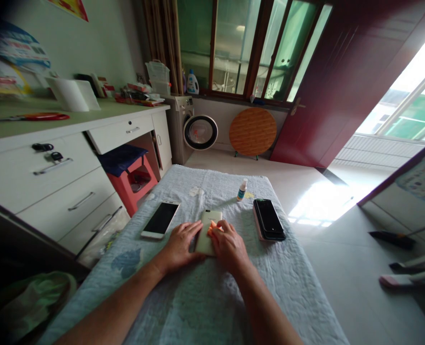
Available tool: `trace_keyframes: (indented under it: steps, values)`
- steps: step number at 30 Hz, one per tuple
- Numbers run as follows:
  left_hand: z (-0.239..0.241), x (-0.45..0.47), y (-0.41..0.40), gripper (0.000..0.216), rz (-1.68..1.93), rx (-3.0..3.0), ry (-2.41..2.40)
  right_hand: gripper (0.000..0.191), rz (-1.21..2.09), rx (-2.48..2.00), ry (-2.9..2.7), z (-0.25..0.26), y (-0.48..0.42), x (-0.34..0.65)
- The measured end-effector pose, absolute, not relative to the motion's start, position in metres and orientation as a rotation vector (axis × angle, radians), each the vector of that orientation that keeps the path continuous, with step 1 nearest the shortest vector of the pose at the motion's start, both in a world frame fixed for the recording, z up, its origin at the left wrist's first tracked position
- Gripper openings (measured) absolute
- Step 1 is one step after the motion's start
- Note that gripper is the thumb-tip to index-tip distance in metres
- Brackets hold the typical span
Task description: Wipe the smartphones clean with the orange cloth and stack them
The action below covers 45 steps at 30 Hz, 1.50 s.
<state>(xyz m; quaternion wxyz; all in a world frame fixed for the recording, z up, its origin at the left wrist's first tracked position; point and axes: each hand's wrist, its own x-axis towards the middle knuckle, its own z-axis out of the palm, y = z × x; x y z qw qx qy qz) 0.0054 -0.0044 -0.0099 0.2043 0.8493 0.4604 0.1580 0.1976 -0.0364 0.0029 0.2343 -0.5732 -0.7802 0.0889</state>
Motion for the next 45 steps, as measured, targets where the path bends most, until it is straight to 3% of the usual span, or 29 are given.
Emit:
trace_keyframes:
  steps: [14, 23, 29, 45]
  values:
    - [-0.018, 0.004, -0.002, 0.084, 0.479, 2.394, 1.263, 0.023, 0.388, -1.407, -2.280, 0.005, -0.038, 0.189]
    - [-0.016, 0.006, -0.002, 0.092, 0.474, 2.387, 1.263, 0.033, 0.159, -1.644, -2.247, -0.006, -0.016, 0.202]
    - [-0.016, 0.005, -0.002, 0.092, 0.471, 2.383, 1.255, 0.023, 0.141, -1.598, -2.228, -0.005, -0.017, 0.200]
    - [-0.013, 0.005, -0.003, 0.085, 0.488, 2.370, 1.247, 0.020, 0.203, -1.477, -2.202, -0.003, -0.032, 0.190]
